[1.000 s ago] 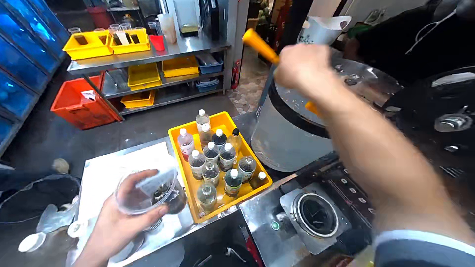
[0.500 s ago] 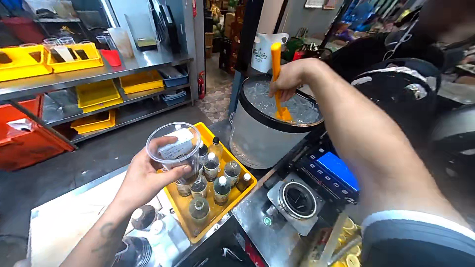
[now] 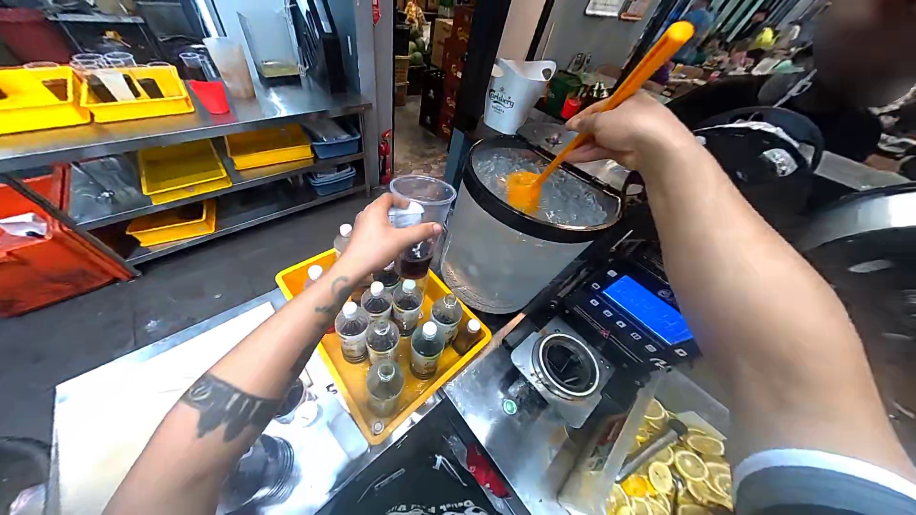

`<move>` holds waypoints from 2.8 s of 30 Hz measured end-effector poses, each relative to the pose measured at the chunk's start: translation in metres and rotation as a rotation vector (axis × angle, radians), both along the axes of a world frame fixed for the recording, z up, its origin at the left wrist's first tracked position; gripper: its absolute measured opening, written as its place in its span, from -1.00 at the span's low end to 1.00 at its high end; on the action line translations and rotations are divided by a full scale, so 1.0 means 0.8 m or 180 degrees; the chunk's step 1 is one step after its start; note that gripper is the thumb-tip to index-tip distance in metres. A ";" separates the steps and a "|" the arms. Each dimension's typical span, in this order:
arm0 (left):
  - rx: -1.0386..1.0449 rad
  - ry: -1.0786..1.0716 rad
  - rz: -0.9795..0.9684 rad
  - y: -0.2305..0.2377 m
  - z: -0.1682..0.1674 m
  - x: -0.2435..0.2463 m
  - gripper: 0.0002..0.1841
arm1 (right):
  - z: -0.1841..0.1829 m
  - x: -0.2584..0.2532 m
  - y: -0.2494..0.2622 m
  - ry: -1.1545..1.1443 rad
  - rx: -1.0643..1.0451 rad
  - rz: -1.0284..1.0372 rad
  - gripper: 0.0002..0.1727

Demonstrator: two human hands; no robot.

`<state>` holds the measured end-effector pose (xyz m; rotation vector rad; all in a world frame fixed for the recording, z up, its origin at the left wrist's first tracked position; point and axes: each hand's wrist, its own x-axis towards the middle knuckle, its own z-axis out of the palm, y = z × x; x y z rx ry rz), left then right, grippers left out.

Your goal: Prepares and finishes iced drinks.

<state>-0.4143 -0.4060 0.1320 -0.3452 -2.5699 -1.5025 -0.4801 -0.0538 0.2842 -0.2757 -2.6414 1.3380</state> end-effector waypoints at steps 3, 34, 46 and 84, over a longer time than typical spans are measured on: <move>-0.0352 0.0042 -0.0026 0.040 0.013 -0.021 -0.20 | 0.028 0.035 0.012 0.0221 -0.0366 0.0055 -0.67; -0.0359 0.0252 -0.0264 0.055 0.036 -0.082 -0.20 | 0.028 0.232 -0.077 0.1442 0.3864 0.3082 -0.62; 0.0315 0.0560 -0.0624 0.005 0.048 -0.096 -0.33 | 0.084 0.131 -0.019 0.1660 0.2443 0.2203 -0.70; -0.0061 0.0339 0.0085 0.110 0.006 -0.097 -0.21 | 0.110 0.098 -0.007 0.1093 0.0520 0.0719 -0.81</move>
